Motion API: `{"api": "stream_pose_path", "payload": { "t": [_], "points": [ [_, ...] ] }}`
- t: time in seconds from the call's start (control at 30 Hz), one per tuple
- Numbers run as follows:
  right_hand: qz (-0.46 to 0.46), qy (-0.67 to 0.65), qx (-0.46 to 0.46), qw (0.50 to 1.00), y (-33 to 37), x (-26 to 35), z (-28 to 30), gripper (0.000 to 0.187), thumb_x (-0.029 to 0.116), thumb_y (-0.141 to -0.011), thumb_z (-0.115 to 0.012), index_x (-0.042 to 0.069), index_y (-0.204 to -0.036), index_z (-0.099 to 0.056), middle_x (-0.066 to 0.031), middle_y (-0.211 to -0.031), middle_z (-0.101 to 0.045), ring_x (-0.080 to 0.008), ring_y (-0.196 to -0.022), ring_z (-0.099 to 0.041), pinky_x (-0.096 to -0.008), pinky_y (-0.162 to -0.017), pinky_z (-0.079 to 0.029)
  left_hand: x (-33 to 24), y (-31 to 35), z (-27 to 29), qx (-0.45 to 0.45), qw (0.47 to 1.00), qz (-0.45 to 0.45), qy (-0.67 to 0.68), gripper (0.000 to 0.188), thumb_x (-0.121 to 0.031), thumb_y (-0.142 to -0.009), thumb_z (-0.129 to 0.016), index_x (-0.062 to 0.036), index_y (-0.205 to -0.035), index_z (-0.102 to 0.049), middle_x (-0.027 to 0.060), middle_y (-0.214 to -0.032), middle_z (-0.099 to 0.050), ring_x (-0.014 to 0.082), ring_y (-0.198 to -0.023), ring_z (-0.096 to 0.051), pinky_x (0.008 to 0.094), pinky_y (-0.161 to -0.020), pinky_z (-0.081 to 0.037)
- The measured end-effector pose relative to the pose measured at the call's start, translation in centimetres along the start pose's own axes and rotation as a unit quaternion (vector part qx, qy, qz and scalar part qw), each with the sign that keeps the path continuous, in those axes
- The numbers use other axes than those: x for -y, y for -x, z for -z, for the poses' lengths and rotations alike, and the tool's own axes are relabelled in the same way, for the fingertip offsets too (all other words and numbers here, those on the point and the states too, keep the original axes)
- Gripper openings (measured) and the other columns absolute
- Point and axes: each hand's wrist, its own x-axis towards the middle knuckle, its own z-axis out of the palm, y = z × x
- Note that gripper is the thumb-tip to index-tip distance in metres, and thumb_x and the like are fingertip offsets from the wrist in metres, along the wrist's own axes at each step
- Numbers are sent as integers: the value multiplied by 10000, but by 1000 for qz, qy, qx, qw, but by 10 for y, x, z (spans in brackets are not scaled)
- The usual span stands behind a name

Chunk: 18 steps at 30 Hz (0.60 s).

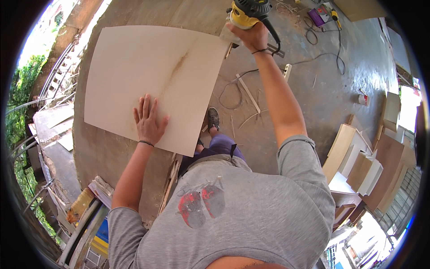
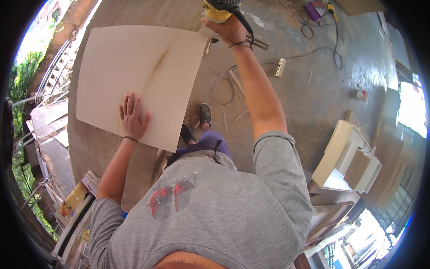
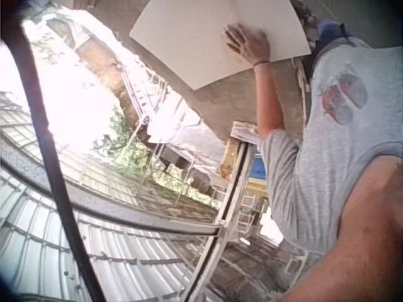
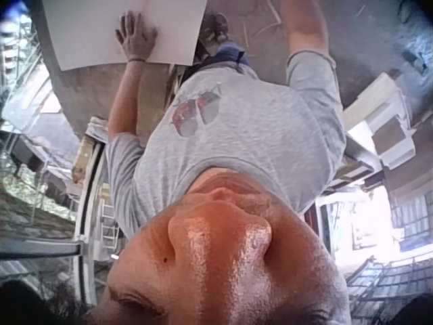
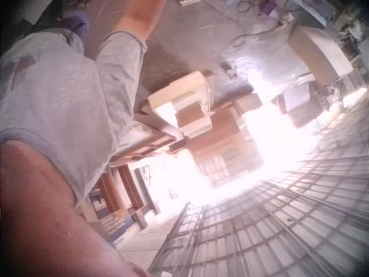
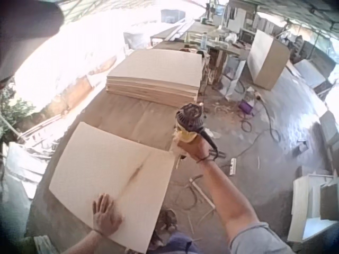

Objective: The person uses a hand-held router to trim the edges of wood panels, moves the trimmed panels to a stack, and wipes the sawdust off the surface of a panel.

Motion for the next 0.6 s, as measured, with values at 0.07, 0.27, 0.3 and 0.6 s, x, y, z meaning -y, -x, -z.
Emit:
{"api": "stream_pose_path", "payload": {
  "t": [0.07,0.27,0.3,0.6],
  "points": [
    [-28,15,-4,999,-4,-3,9,565,404,-625,-858,32,-999,-657,-104,-971,-701,-235,-886,-679,-352,-783,-536,-1,-1,0,-3,1000,-5,-3,666,-393,-852,-611,-120,-1429,-420,100,-1558,-260,285,-1456,-184,511,-1156,-86],
    [-14,41,-8,999,9,7,31,550,410,-645,-851,33,-990,-650,-88,-978,-701,-191,-888,-681,-330,-767,-542,0,-1,-1,-2,1000,-10,-6,664,-380,-849,-614,-107,-1423,-423,107,-1559,-257,287,-1455,-189,506,-1154,-92],
    [-8,-3,9,1000,13,10,28,545,413,-663,-844,49,-1021,-652,-82,-992,-700,-193,-913,-677,-328,-789,-538,0,-1,-1,-2,1000,-10,-6,663,-381,-849,-614,-106,-1422,-424,108,-1560,-256,287,-1455,-189,506,-1154,-92],
    [-40,15,79,996,58,17,-3,562,448,-671,-831,66,-1048,-665,-81,-1012,-702,-211,-939,-669,-345,-814,-530,1,-3,-2,7,1000,2,-6,684,-429,-838,-618,-141,-1428,-429,93,-1565,-244,274,-1460,-171,515,-1157,-76]
  ]
}}
